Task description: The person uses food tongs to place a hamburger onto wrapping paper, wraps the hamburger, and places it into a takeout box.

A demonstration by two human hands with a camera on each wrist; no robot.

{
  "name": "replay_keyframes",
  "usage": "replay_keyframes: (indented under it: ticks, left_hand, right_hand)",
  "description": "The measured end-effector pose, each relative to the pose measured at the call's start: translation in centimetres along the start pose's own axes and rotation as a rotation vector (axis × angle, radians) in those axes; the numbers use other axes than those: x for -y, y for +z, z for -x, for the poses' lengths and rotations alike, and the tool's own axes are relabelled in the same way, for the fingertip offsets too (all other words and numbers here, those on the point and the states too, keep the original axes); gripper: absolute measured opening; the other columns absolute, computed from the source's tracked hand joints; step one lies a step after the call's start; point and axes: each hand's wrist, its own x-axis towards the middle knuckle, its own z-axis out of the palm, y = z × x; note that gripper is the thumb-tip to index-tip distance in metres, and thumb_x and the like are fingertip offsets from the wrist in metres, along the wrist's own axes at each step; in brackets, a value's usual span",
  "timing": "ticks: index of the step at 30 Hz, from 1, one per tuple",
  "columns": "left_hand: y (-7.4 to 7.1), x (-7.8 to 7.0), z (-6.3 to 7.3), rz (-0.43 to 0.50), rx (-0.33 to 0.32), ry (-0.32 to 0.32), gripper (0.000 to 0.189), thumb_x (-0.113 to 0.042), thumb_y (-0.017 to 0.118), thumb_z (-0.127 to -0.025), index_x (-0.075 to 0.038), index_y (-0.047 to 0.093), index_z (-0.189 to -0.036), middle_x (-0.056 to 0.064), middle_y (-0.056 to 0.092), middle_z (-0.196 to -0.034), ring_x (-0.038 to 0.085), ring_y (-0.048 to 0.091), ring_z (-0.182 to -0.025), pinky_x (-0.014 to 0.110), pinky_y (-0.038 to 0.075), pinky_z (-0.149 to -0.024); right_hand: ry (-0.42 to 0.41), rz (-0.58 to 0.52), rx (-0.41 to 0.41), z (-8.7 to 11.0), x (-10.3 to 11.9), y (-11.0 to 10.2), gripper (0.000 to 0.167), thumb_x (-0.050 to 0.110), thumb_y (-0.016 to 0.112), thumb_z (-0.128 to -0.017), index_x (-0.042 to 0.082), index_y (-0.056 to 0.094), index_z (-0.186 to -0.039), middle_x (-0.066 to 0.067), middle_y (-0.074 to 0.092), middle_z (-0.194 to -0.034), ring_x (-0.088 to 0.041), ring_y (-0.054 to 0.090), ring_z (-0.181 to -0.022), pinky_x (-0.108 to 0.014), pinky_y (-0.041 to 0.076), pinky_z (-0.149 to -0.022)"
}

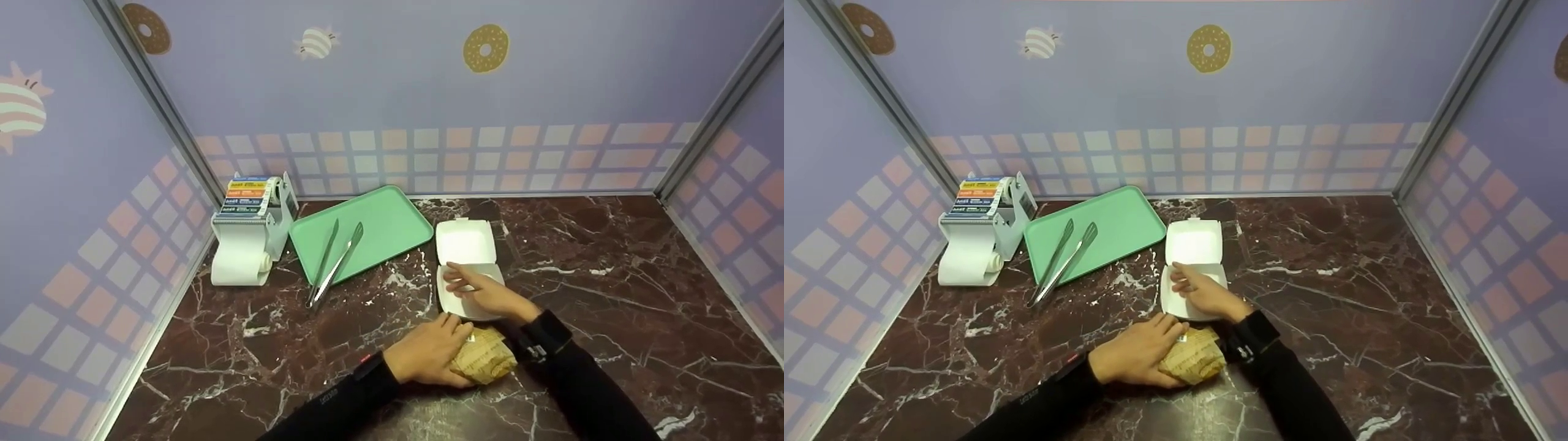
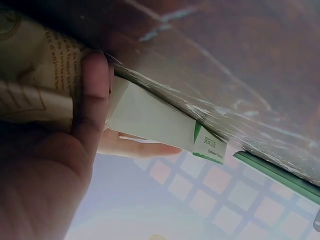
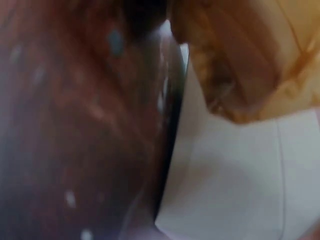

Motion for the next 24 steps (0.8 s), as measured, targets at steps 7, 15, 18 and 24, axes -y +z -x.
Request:
replay_keyframes:
  ticks: [7, 15, 18, 24]
  left_hand:
    - [-0.05, -0.1, -0.04, 0.001, 0.012, -0.003, 0.09, -0.078, 0.064, -0.081, -0.011, 0.045, -0.139, 0.006, 0.053, -0.118, 0.017, 0.051, -0.105, 0.026, 0.055, -0.083]
    - [0.01, -0.17, -0.06, -0.011, -0.003, 0.007, 0.085, -0.075, 0.068, -0.08, -0.012, 0.046, -0.134, 0.004, 0.052, -0.112, 0.016, 0.051, -0.1, 0.025, 0.055, -0.08]
    - [-0.03, -0.27, -0.1, -0.003, 0.002, 0.011, 0.084, -0.075, 0.067, -0.08, -0.013, 0.046, -0.133, 0.004, 0.052, -0.112, 0.016, 0.052, -0.099, 0.025, 0.055, -0.08]
    - [-0.24, -0.28, -0.06, 0.016, 0.027, 0.017, 0.084, -0.074, 0.068, -0.081, -0.013, 0.045, -0.135, 0.005, 0.053, -0.117, 0.016, 0.053, -0.104, 0.026, 0.055, -0.084]
  right_hand:
    - [-0.006, 0.033, -0.003, 0.02, 0.12, 0.39, 0.075, -0.018, 0.038, -0.089, -0.007, 0.015, -0.159, -0.035, 0.041, -0.151, -0.049, 0.051, -0.131, -0.054, 0.044, -0.113]
    - [-0.007, 0.03, -0.018, -0.11, 0.28, 0.89, 0.072, -0.017, 0.039, -0.091, -0.008, 0.017, -0.159, -0.036, 0.042, -0.15, -0.049, 0.052, -0.13, -0.054, 0.044, -0.112]
    - [-0.027, 0.028, -0.014, -0.13, 0.34, 0.98, 0.07, -0.017, 0.04, -0.092, -0.009, 0.016, -0.158, -0.037, 0.041, -0.149, -0.051, 0.052, -0.13, -0.055, 0.044, -0.112]
    - [-0.027, 0.05, -0.012, -0.12, 0.39, 0.94, 0.071, -0.014, 0.039, -0.095, -0.005, 0.012, -0.16, -0.035, 0.041, -0.15, -0.049, 0.052, -0.13, -0.059, 0.041, -0.113]
